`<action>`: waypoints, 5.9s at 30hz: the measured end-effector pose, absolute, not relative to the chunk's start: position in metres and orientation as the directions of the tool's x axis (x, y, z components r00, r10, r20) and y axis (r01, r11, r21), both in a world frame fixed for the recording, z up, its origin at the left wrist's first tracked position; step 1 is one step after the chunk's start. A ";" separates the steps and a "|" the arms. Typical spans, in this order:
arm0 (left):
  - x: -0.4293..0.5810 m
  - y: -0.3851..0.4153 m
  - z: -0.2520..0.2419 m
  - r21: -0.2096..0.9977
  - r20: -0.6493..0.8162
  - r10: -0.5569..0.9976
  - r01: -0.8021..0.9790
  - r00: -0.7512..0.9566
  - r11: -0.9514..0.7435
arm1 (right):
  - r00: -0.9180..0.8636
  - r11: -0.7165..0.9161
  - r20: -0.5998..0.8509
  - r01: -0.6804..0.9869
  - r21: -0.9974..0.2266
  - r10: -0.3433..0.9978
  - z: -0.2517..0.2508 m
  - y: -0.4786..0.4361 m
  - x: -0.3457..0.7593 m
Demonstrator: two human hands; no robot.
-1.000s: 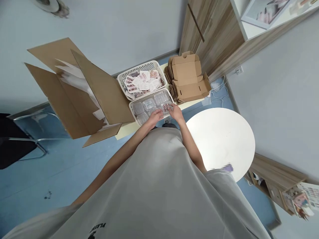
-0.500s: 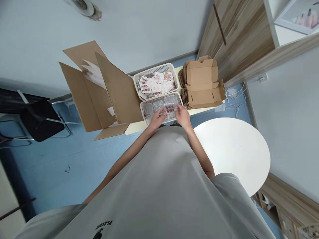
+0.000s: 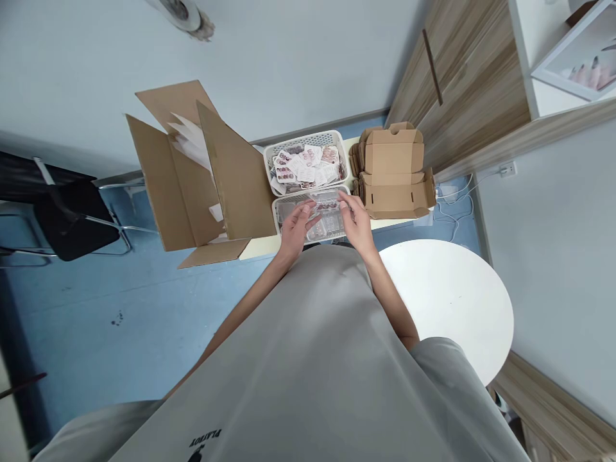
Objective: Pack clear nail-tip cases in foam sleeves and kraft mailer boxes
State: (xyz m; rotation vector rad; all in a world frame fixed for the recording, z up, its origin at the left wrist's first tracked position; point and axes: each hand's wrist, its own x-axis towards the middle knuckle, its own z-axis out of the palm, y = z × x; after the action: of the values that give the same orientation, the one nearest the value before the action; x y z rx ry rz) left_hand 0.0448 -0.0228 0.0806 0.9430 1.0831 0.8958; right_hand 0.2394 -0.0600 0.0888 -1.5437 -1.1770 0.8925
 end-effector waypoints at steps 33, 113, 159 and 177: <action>0.032 -0.019 0.164 0.978 0.035 0.906 -0.202 0.423 0.056 | 0.365 0.138 0.145 0.045 -0.989 0.920 0.173 -0.071 0.230; 0.009 -0.347 0.187 0.998 -0.061 0.211 0.063 0.975 -0.004 | 0.987 0.166 -0.157 -0.159 -0.973 0.025 0.190 -0.504 0.065; 0.007 -0.335 0.182 0.960 0.115 0.190 -0.059 0.975 -0.275 | 0.983 0.008 -0.177 -0.178 -0.984 0.052 0.180 -0.518 0.064; 0.031 -0.326 0.175 0.941 -0.214 -0.016 0.211 0.977 0.263 | 0.955 0.012 -0.097 -0.104 -0.994 0.281 0.187 -0.532 0.064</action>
State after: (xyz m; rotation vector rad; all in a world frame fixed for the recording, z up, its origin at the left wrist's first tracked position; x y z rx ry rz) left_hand 0.0305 -0.3263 0.1745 1.2972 0.1740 -0.1546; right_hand 0.0641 -0.5320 0.1873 -1.5313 -0.1425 0.3020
